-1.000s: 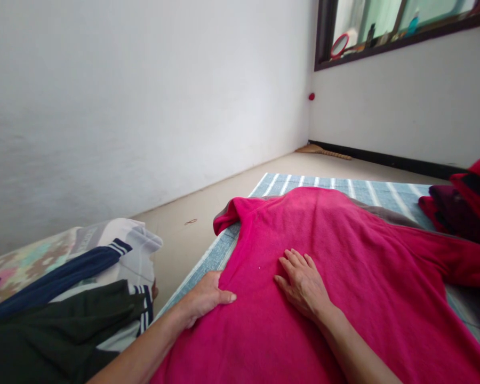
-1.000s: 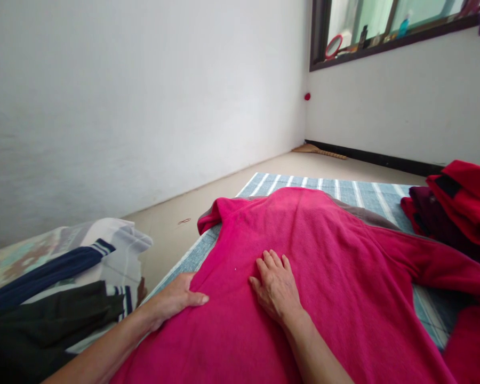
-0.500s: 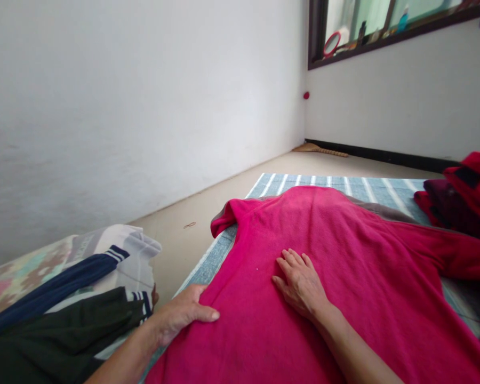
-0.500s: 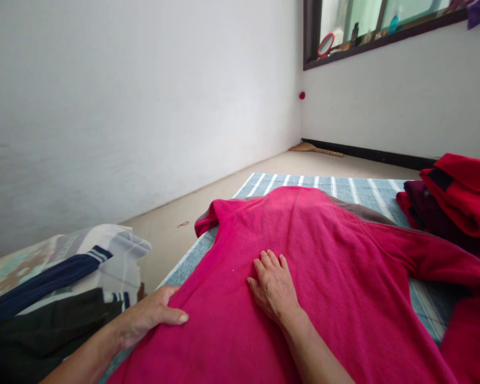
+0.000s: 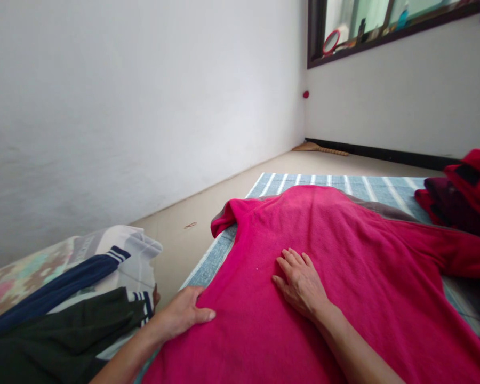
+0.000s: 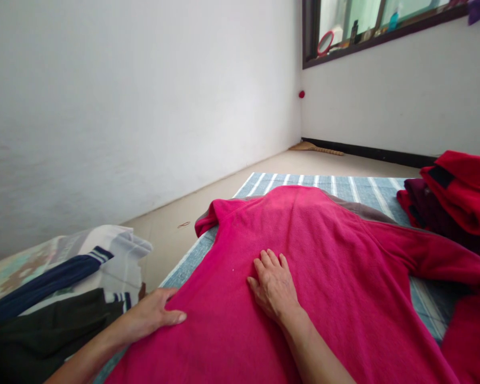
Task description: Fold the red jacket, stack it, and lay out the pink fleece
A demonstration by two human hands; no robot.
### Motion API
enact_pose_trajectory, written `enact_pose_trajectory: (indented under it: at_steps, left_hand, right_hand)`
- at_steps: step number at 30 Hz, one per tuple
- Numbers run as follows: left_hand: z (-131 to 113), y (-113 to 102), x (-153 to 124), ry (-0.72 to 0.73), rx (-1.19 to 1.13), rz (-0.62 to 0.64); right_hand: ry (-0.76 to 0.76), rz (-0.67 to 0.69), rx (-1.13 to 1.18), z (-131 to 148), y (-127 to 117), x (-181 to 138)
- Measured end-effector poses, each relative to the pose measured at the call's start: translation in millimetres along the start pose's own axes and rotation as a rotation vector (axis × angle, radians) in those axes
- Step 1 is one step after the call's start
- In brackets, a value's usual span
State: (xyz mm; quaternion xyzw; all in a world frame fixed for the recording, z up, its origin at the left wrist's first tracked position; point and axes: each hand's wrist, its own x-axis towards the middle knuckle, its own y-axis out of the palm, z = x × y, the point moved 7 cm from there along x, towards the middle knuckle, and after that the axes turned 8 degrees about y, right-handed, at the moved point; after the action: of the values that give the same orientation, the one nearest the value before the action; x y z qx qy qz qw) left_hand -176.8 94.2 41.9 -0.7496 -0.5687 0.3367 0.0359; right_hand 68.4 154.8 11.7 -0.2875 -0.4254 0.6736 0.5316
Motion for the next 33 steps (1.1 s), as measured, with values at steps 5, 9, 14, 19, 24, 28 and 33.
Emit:
enact_pose_trajectory:
  at_steps: [5,9,14,19,24,28,33]
  left_hand:
    - [-22.3,-28.9,-10.3,0.104,0.798,-0.417]
    - [-71.3,8.9,-2.9,0.433,0.915,-0.482]
    - [-94.4,59.4,40.7,0.572,0.812,-0.395]
    - [-74.0,62.0,63.0,0.562,0.652,-0.457]
    - [-60.7,58.3,64.4,0.574,0.515,-0.456]
    - [-61.6,60.8,66.7,0.543,0.553,-0.476]
    - [-60.9,62.2,71.0,0.497,0.578,-0.507]
  right_hand:
    - [-0.005,-0.007,0.002,0.9,-0.5,-0.9]
    - [-0.002,-0.007,-0.001,0.1,0.2,-1.5]
    - [-0.003,0.002,0.000,-2.0,3.9,-0.4]
    - [0.003,-0.006,-0.008,-2.6,5.8,0.0]
    - [-0.008,-0.014,-0.016,-2.7,6.1,-0.1]
    - [-0.013,-0.024,-0.028,-2.7,5.9,-0.8]
    - [-0.015,-0.034,-0.035,-2.7,7.0,-1.2]
